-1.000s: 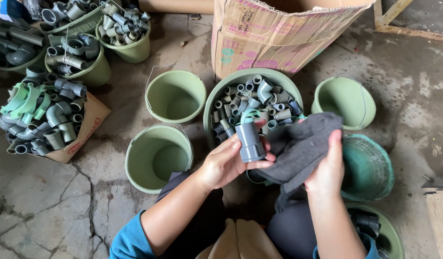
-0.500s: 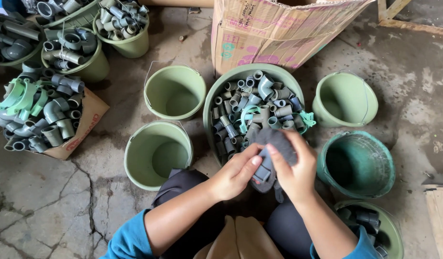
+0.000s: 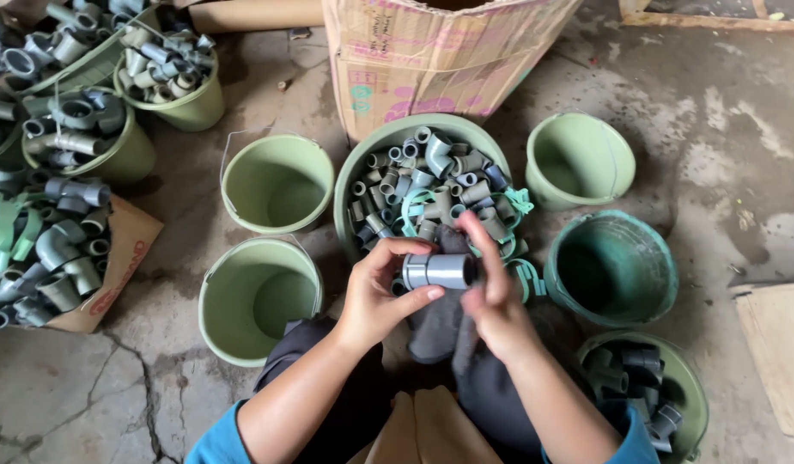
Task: The person sits on the floor and wipes individual plastic pipe fittings with a cloth, picking them from a bucket and placing them into another bucket. The person handles each fitting one at a time, rotating it to wipe all sides before moving to the next item.
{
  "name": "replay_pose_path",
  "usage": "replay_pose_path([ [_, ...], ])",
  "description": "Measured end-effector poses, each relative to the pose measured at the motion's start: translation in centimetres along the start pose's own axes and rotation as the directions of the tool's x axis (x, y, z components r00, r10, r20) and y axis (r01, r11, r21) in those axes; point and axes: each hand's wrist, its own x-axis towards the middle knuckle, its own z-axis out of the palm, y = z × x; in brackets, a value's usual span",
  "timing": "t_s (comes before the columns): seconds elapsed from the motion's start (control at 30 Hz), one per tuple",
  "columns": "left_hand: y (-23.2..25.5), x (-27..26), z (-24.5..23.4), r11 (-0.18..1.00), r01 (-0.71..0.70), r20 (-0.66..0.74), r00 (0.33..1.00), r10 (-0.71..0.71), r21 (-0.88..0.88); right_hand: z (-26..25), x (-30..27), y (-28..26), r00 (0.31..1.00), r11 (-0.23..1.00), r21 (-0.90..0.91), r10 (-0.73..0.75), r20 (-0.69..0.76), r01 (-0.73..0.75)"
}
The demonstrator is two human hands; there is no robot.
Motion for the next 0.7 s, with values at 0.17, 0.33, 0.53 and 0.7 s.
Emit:
replay_pose_path([
  [0.17,2.0,0.7,0.8,0.964,-0.070,0.067,0.996,0.055,0.256,1.7,-0.5,4.7,0.984,0.974,0.198,-0.082,-0.159,0.113],
  [0.33,0.6,0.0,2.0,0.932,0.323,0.344,0.867,-0.362,0.165,1.9,0.4,3.3,0.958,0.911,0.397,0.011,-0.286,0.108],
  [0.53,-3.1,-0.9,2.2,0.848,0.530,0.229,0.826,-0.516,-0.002,-1.1,1.1,1.2,0.962,0.980,0.025,-0.191,-0.193,0.199],
  [0.7,-4.5,-1.4,0.6,0.615,0.788,0.276,0.586,-0.762,0.025,-3.3,-1.6,-0.8,0.984,0.974,0.161,-0.140,-0.107,0.156],
])
